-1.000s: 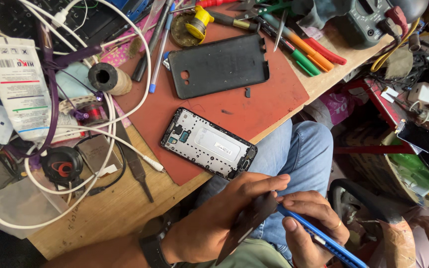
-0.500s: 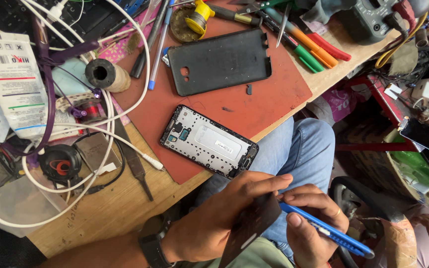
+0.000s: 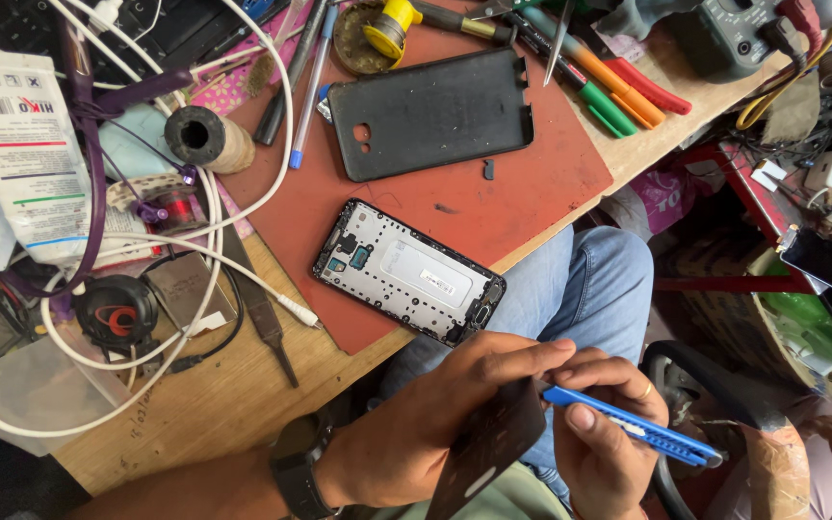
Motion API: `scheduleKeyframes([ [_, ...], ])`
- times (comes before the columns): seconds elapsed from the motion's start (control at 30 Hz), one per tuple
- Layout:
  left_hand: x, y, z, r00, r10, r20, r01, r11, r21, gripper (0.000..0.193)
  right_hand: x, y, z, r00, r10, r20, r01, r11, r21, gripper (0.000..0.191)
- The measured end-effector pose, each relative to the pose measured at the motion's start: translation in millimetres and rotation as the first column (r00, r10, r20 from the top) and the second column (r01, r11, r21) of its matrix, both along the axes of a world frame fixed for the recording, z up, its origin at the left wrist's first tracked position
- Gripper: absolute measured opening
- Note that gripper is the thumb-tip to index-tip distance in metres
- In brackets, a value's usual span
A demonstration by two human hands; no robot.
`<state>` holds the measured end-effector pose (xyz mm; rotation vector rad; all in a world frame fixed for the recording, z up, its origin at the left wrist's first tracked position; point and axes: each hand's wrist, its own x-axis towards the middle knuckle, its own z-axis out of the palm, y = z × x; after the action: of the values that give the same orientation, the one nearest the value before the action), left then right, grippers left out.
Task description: The person repairs a smartphone at a cluttered workbench. They use a blue pry tool to work on the phone's edge, peel a protective film off a new display panel, align the panel onto the phone frame, press the edges down around the perimeter, and press the screen to seat it, then hold the assembled phone and press its side buttons.
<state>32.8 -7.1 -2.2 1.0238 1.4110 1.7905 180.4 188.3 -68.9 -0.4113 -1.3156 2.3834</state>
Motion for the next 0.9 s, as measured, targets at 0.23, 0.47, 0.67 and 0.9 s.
scheduleKeyframes([
  [0.23,-0.3,1.2,-0.2,1.000,-0.011,0.019,0.011,1.000,-0.010,0.065,-2.1,5.1,2.4,0.998,0.049,0.039,-0.043,0.990,-0.136,0.025],
  [0.47,-0.5,0.4,-1.8,1.000,-0.013,0.006,0.013,1.000,0.004,0.064,-2.6,3.8,2.8,0.999,0.044,0.028,-0.039,0.988,-0.151,0.024],
  [0.67,-0.2,-0.2,-1.5,1.000,-0.011,-0.020,0.011,1.000,-0.026,0.064,1.4,-3.4,3.9,0.998,-0.055,-0.032,0.058,0.992,0.114,0.023],
  [0.9,0.5,0.4,-1.2,1.000,-0.017,0.007,0.017,1.000,-0.020,0.064,4.8,-2.7,2.6,0.998,-0.068,-0.007,0.068,0.970,0.235,0.023],
])
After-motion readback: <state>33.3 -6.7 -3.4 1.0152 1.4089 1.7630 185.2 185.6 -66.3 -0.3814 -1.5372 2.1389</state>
